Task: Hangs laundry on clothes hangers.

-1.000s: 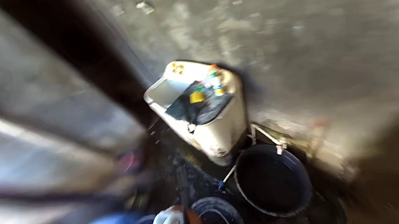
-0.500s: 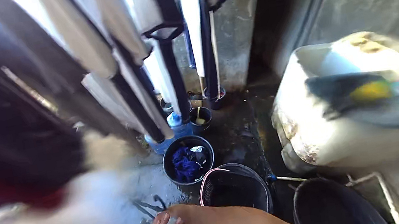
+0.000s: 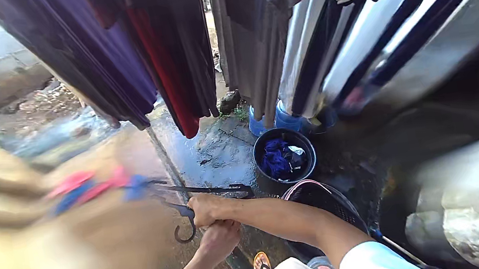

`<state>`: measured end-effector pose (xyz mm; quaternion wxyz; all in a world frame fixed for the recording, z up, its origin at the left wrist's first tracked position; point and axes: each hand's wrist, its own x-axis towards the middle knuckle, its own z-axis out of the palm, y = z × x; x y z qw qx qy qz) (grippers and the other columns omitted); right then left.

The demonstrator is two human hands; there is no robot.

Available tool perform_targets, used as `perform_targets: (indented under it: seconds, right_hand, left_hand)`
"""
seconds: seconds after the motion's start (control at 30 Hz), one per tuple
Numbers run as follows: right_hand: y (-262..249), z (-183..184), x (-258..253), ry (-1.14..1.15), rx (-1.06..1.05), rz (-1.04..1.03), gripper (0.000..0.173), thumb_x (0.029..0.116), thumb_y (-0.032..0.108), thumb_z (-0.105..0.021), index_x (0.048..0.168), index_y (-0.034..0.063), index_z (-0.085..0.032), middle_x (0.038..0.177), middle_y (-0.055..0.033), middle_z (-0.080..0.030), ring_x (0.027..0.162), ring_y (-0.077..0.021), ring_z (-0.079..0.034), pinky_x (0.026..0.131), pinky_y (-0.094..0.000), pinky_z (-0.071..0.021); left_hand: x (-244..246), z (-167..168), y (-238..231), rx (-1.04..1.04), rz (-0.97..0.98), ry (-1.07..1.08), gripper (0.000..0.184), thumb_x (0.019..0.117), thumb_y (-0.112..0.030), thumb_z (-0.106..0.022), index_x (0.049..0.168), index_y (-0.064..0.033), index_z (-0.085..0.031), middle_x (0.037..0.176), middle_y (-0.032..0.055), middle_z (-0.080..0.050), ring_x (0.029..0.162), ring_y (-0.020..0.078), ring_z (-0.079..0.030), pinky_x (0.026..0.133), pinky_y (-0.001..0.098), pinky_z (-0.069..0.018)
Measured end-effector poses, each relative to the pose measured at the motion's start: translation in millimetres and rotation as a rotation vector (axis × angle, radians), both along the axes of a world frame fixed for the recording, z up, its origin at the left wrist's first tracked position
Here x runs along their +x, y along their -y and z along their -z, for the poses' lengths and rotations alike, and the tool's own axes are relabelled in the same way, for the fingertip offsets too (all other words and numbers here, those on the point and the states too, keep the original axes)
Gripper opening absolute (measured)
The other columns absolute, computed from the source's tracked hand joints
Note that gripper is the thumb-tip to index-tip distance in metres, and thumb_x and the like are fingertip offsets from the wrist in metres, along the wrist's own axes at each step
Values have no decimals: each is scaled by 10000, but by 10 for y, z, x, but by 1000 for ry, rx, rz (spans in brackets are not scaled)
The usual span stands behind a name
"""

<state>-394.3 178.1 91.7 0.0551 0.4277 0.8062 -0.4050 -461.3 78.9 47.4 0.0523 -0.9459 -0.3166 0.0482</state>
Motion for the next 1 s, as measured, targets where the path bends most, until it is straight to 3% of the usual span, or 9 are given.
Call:
perform_targets:
  seconds: [0.13,0.27,0.37,0.43,0.5,0.63,0.77,0.87,1.0]
  right_hand:
    - [-115,104,-43,9,27,104,401,858,172,-727,1208,0,-632,1176,-224,-657,1110,-380,-649,884,-612,-540]
    - [-231,68,100,-144,14,316,380,887,198,-722,1196,-15,-666,1168,-227,-679,1124,-359,-652,972,-583,-517]
    - [-335,175,387,-454,-114,575,328,949,234,-722,1106,-47,-663,992,-163,-683,904,-232,-654,862,-445,-541]
    - [-314,281,594,-791,-277,714,324,1022,280,-630,1089,-36,-650,898,-93,-676,800,-139,-645,777,-353,-563]
    - [-217,301,751,-1046,-434,771,345,1078,299,-498,1109,-14,-639,904,-78,-695,811,-143,-675,773,-357,-593]
    - [19,180,964,-1094,-392,675,216,1005,130,-531,1098,-21,-654,986,-58,-720,903,-118,-683,835,-320,-580]
    - [117,-81,1171,-1074,-114,636,220,793,-21,-644,1010,11,-664,946,3,-705,823,-46,-645,744,-241,-552]
    - [166,-318,1427,-883,156,501,184,794,-14,-652,974,5,-686,948,-9,-703,842,-41,-648,761,-242,-559]
    - [338,-528,1671,-797,395,313,215,806,-47,-619,1003,-7,-694,1096,-79,-718,1050,-104,-673,917,-287,-568]
  left_hand:
    - [-107,152,-159,106,32,122,119,916,-28,-641,937,-94,-738,981,59,-732,928,232,-724,752,407,-613]
    - [-347,246,-319,229,148,233,214,910,7,-662,1012,-163,-742,1142,10,-725,1136,205,-672,979,414,-546]
    - [-595,433,-307,186,-47,767,382,902,-120,-726,1259,-242,-667,1364,167,-598,1304,404,-525,1103,582,-397]
    - [-660,503,-311,-9,-297,1164,591,875,-281,-797,1402,-197,-542,1467,208,-474,1413,338,-433,1165,504,-391]
    - [-648,517,-325,-292,-549,1562,649,892,-321,-763,1391,21,-529,1366,174,-595,1265,202,-585,1079,397,-501]
    - [-699,525,-311,-865,-798,2173,578,851,-244,-753,1298,49,-533,1019,118,-739,892,201,-738,798,397,-636]
    - [-972,489,-274,-1032,-715,2149,345,879,-224,-701,1164,-40,-642,934,55,-744,832,148,-730,750,350,-630]
    - [-1082,391,-311,-814,-841,1788,139,900,-51,-638,1029,-16,-675,868,25,-712,772,101,-686,731,296,-597]
    - [-1219,144,-414,-484,-932,1346,262,943,-201,-662,1125,-19,-709,1013,75,-728,888,120,-698,832,347,-588]
